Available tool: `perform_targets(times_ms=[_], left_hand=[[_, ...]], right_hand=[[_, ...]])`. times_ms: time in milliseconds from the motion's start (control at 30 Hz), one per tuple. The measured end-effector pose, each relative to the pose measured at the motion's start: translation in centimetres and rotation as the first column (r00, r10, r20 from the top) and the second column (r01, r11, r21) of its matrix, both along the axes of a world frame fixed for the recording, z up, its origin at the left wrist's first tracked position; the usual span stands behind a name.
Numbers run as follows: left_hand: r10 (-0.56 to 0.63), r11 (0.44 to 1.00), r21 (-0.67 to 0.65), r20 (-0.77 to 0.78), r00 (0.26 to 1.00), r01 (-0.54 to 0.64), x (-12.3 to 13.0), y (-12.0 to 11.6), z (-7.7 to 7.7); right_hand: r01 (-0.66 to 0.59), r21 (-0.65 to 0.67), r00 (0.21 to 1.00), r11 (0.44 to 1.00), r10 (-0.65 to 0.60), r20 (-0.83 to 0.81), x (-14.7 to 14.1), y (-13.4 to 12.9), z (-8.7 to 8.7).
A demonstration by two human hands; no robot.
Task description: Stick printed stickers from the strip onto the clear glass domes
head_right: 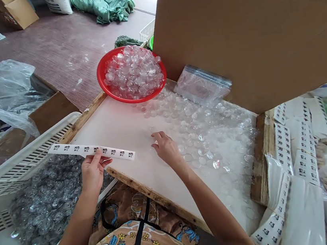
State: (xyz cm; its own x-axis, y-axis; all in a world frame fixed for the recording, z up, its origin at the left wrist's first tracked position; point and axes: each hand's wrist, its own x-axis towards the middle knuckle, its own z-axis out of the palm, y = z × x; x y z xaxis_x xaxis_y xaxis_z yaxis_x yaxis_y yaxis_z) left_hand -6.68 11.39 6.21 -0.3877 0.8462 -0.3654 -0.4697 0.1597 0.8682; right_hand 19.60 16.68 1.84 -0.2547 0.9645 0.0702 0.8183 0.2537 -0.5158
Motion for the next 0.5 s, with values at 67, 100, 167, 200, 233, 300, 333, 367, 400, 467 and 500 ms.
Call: perform_targets(times_ms=[67, 100, 167, 200, 233, 300, 333, 367, 400, 467, 500], left_hand=[[-0.005, 1.0, -0.007, -0.006, 1.0, 0.005, -0.1, -0.1, -0.1], [-0.007, 1.0, -0.012, -0.011, 1.0, 0.007, -0.1, -0.2, -0.1], [-0.009, 1.0, -0.023, -0.019, 1.0, 0.008, -0.1, -0.3, -0.2], [-0.009, 1.0, -0.025, -0.023, 1.0, 0.008, -0.1, -0.4, -0.2], [-0.008, 1.0, -0.024, -0.025, 1.0, 0.007, -0.1, -0.4, -0.1], [0.0, 1.0, -0.016, -0.031, 1.0, 0.0, -0.1, -0.5, 0.0], [0.007, 1.0, -0.011, -0.034, 0.999, -0.007, -0.1, -0.5, 0.0], [0.015, 1.0, -0.006, -0.037, 0.999, -0.015, -0.2, -0.6, 0.0], [0.025, 1.0, -0.002, -0.04, 0.999, -0.025, -0.3, -0.6, 0.0], [0.04, 0.999, -0.004, -0.044, 0.998, -0.04, -0.5, -0.7, -0.2], [0.044, 0.999, -0.009, -0.045, 0.998, -0.044, -0.6, -0.8, -0.3]], right_hand=[[0.0, 0.008, 0.999, 1.0, 0.0, 0.038, -0.1, -0.2, 0.0], [0.001, 0.025, 0.999, 1.0, -0.002, 0.041, -0.3, -0.1, 0.0], [0.004, 0.063, 1.0, 0.998, -0.005, 0.025, -0.8, 0.5, 0.1], [-0.003, 0.074, 1.0, 0.997, 0.001, 0.02, -1.2, 1.0, 0.1], [-0.015, 0.077, 1.0, 0.997, 0.013, 0.024, -1.6, 1.5, 0.0], [-0.042, 0.062, 0.998, 0.997, 0.039, 0.05, -2.3, 2.3, -0.2], [-0.051, 0.052, 0.997, 0.997, 0.048, 0.064, -2.5, 2.6, -0.3], [-0.054, 0.047, 0.996, 0.997, 0.051, 0.071, -2.7, 2.7, -0.5], [-0.054, 0.051, 0.996, 0.997, 0.051, 0.071, -2.8, 2.6, -0.6], [-0.052, 0.074, 0.997, 0.996, 0.047, 0.06, -2.6, 2.1, -0.7], [-0.052, 0.082, 0.997, 0.995, 0.047, 0.056, -2.4, 1.8, -0.7]])
